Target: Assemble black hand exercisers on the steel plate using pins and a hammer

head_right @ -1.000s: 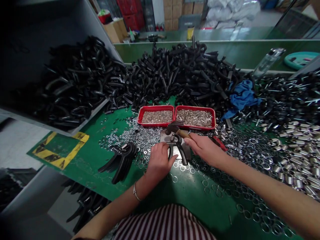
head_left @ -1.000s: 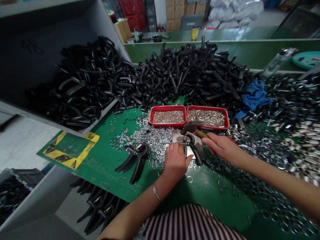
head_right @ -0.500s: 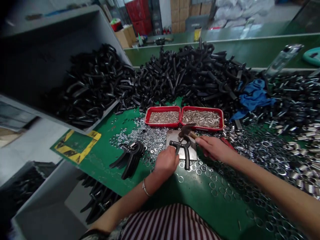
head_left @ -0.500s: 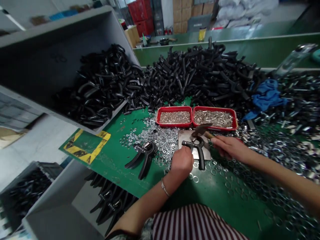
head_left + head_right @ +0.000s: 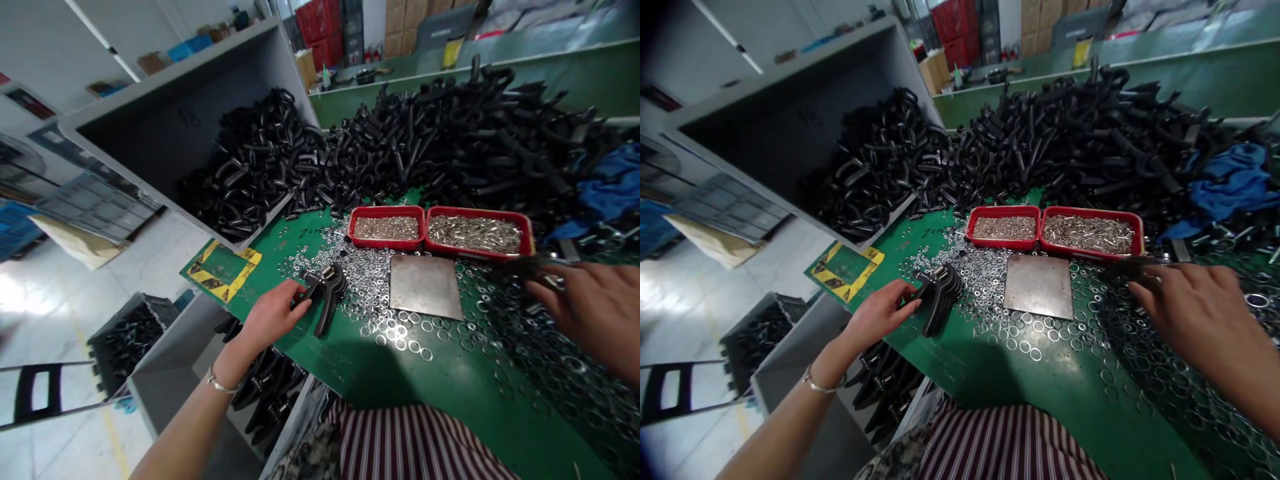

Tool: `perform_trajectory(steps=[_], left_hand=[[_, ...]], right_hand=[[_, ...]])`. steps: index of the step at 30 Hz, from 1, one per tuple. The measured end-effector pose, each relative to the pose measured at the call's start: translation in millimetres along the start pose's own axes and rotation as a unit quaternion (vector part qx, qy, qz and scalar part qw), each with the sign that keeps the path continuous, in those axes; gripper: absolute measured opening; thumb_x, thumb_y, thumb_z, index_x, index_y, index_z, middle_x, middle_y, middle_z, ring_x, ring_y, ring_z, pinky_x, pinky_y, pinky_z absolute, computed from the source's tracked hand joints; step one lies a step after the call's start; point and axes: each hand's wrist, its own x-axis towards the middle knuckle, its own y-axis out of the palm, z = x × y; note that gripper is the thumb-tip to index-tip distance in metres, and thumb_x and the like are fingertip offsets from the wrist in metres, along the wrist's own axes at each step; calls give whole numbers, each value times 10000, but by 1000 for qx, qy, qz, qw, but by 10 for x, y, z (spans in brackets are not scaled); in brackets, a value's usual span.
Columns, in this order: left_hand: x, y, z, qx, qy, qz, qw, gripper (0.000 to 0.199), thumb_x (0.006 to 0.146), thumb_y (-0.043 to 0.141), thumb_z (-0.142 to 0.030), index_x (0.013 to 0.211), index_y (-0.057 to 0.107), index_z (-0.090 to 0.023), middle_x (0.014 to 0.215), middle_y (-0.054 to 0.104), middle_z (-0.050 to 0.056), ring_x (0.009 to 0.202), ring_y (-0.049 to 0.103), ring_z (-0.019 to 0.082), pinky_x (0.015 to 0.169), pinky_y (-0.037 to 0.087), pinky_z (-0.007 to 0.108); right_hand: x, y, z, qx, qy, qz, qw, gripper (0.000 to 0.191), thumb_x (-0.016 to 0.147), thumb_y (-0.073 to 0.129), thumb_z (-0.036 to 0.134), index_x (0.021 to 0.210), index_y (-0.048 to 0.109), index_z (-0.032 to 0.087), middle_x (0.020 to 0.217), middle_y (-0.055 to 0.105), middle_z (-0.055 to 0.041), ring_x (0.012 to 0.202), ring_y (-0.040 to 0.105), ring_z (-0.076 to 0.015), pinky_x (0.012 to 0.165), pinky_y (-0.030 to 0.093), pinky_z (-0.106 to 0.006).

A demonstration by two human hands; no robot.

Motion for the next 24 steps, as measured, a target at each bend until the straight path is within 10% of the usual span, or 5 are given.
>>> perform_trajectory(steps=[5, 11, 16, 20, 24], left_hand=[[207, -41, 37, 3, -47, 82, 996, 602, 921, 410, -707, 946, 671, -166, 931, 693, 103, 890, 646, 268, 765, 470, 347], [559, 28, 144, -207, -118, 316, 918, 827, 845, 322, -851, 869, 735, -136, 877, 734, 119, 856, 662, 267, 735, 500, 340], [424, 167, 194, -297, -118, 253, 913, 831, 873, 350, -814, 1112, 717, -107, 1095, 744, 142, 1083, 651, 301, 921, 514, 370], [-59, 321, 308, -256, -26, 71, 964, 700, 949, 391, -673, 1333, 607, -128, 1286, 671, 135, 1261, 560, 291, 1094, 431, 414], [-533, 707, 467, -244, -11, -6, 970, 644, 880, 607, -604, 1334, 607, -147, 1305, 644, 149, 1246, 576, 292, 1100, 440, 439]], right_hand=[[-89, 724, 1436, 194, -14, 295, 936, 573, 975, 385, 634, 1347, 512, 217, 932, 725, -96, 785, 705, -263, 830, 560, -483], [-69, 1828, 2469, 552, 98, 320, 764, 602, 936, 426, 705, 1159, 605, 175, 1163, 697, -167, 1018, 694, -251, 926, 563, -433], [-98, 2035, 2667, 536, 60, 259, 801, 606, 977, 354, 681, 1232, 620, 200, 1186, 695, -124, 1117, 641, -265, 1004, 507, -473], [-233, 1947, 2657, 413, -86, 168, 891, 611, 961, 458, 636, 1380, 530, 198, 1345, 592, -143, 1249, 542, -294, 1112, 400, -493], [-184, 1915, 2651, 362, -191, 105, 906, 734, 971, 372, 671, 1536, 349, 203, 1531, 414, -148, 1438, 342, -302, 1206, 256, -496]])
